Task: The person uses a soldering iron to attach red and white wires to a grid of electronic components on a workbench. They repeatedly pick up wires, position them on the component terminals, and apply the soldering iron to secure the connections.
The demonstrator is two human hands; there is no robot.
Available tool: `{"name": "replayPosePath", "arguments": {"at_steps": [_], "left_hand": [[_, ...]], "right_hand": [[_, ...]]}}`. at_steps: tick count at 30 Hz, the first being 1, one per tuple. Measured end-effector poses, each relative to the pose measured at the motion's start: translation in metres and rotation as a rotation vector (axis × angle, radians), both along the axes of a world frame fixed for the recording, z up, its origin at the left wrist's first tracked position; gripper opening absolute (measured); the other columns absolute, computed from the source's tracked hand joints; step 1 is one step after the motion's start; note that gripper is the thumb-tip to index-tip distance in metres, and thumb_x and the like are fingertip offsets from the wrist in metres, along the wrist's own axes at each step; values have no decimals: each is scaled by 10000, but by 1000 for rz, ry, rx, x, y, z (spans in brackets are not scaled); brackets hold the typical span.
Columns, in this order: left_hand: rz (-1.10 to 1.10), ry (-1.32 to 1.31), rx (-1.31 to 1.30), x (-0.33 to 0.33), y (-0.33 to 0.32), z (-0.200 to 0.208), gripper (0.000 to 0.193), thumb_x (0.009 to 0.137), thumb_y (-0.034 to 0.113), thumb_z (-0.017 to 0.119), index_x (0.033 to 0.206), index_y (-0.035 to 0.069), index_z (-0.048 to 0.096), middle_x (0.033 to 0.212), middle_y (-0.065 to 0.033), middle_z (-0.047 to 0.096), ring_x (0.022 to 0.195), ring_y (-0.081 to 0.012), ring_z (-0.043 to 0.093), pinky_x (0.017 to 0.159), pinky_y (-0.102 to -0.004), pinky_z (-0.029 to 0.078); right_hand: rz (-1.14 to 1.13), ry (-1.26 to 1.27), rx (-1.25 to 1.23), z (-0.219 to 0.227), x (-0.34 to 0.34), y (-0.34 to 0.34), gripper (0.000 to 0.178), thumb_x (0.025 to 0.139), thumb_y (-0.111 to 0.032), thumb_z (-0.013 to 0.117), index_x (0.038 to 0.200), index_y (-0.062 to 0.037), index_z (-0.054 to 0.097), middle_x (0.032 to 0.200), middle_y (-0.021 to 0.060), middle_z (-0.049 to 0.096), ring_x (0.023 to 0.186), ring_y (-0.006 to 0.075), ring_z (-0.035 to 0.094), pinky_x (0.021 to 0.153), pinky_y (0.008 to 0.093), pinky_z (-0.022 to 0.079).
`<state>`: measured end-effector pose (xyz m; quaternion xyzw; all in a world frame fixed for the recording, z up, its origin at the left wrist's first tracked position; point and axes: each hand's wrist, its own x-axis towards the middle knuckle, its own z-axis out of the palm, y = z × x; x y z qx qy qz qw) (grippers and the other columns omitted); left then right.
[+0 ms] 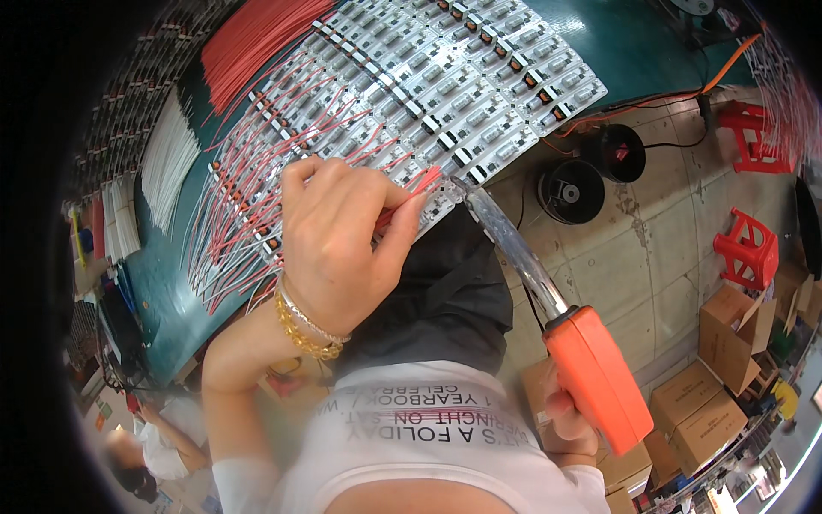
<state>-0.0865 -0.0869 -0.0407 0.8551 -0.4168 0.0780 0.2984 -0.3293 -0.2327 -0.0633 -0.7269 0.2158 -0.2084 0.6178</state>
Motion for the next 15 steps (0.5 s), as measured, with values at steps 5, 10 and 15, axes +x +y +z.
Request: {"name": "replayPosePath", "arguments": {"at_steps": [5, 10, 15], "left_hand": [[1, 25, -17, 1, 0, -1, 170, 733, 66, 727, 691, 107, 568, 572, 21, 473, 578, -181, 473, 711, -342, 340], [-2, 30, -15, 1, 0, 0, 174, 734, 72, 730, 684, 108, 567, 567, 25, 469, 570, -178, 469, 713, -339, 341], [0, 26, -2, 1, 1, 1, 178, 732, 72, 731, 677, 107, 566, 567, 25, 470, 563, -176, 467, 713, -336, 343]], "right_hand": [[-6, 57, 84, 5, 4, 1, 695, 790, -534, 657, 1091, 61, 459, 577, -28, 448, 485, 80, 425, 469, 248, 371], [-66, 187, 139, 8, -2, 5, 622, 739, -602, 668, 957, -34, 535, 712, -6, 502, 646, 128, 498, 542, 289, 378], [-53, 346, -201, 2, -26, -3, 664, 752, -711, 531, 839, -59, 621, 761, 43, 528, 660, 201, 508, 562, 339, 384]]}}
